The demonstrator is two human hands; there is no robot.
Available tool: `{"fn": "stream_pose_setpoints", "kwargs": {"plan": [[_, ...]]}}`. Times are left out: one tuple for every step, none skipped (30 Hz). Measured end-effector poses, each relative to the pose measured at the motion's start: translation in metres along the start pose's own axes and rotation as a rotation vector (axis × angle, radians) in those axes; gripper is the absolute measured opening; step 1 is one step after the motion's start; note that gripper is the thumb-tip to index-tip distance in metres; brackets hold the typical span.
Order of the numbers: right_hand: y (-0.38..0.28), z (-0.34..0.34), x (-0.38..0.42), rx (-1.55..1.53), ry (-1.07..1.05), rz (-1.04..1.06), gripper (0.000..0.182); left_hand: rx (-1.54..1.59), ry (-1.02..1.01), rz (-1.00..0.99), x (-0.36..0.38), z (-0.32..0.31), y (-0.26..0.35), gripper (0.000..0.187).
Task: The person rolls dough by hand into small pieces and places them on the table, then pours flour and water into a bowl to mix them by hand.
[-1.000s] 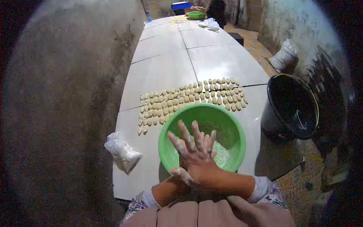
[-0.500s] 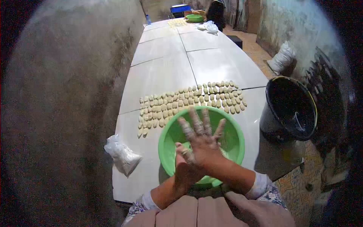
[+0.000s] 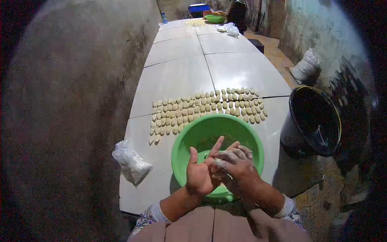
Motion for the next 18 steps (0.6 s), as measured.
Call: {"fn": "stream_pose_setpoints", "kwargs": {"plan": [[-0.005,-0.001,0.0,0.051,0.015,0.054,0.034,-0.127,0.057,-0.015,0.0,0.005,0.002,0.088],[-0.003,-0.003,-0.001,0.048,-0.008,0.023,0.027,-0.146,-0.002,0.008,0.002,0.007,0.002,0.082],[-0.001,-0.004,0.001,0.046,-0.005,0.022,0.027,-0.149,-0.001,0.01,0.005,0.007,0.003,0.082],[0.005,-0.004,0.003,0.075,0.014,0.011,0.026,-0.377,0.073,0.026,0.008,0.014,0.003,0.076],[0.008,-0.003,0.003,0.104,0.031,0.001,0.024,-0.604,0.147,0.041,0.012,0.02,0.007,0.07],[0.008,0.005,0.003,0.069,0.076,-0.005,0.021,-0.838,0.169,0.086,0.017,0.019,0.01,0.061],[0.009,0.005,0.003,0.069,0.078,-0.005,0.021,-0.839,0.168,0.087,0.019,0.012,0.013,0.061],[0.012,0.003,0.004,0.075,0.065,-0.016,0.021,-0.933,0.24,0.142,0.024,0.011,0.015,0.058],[0.015,0.001,0.004,0.079,0.052,-0.026,0.022,-1.026,0.314,0.196,0.028,0.012,0.016,0.055],[0.017,-0.002,0.005,0.073,0.051,-0.025,0.022,-1.4,0.137,0.019,0.025,-0.003,0.025,0.049],[0.018,-0.005,0.006,0.073,0.048,-0.021,0.022,-1.398,0.139,0.014,0.025,0.005,0.03,0.049],[0.019,-0.007,0.006,0.063,0.053,-0.017,0.022,-1.42,0.187,0.109,0.024,0.018,0.031,0.046],[0.019,-0.007,0.006,0.052,0.059,-0.014,0.022,-1.439,0.235,0.206,0.026,0.028,0.03,0.044],[0.017,-0.004,0.004,0.03,0.053,-0.01,0.023,-1.373,0.368,0.187,0.028,0.036,0.033,0.04],[0.016,-0.003,0.005,0.03,0.053,-0.009,0.023,-1.373,0.369,0.185,0.028,0.031,0.034,0.04],[0.018,-0.002,0.005,-0.014,0.054,-0.033,0.026,-1.412,0.341,0.169,0.027,0.024,0.035,0.038],[0.021,-0.001,0.005,-0.059,0.055,-0.058,0.028,-1.452,0.314,0.152,0.026,0.019,0.036,0.037],[0.022,-0.001,0.005,-0.088,0.028,-0.071,0.035,-1.429,0.288,0.131,0.025,0.021,0.037,0.035]]}}
Point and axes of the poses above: each hand's wrist, its own x-axis away from the middle knuckle, its own z-axis out of the back of the hand, y = z × x, the point moved 10 cm from there along -x, towards the middle knuckle, and after that the axes turned 1 degree about -y, right-handed, at the moved point
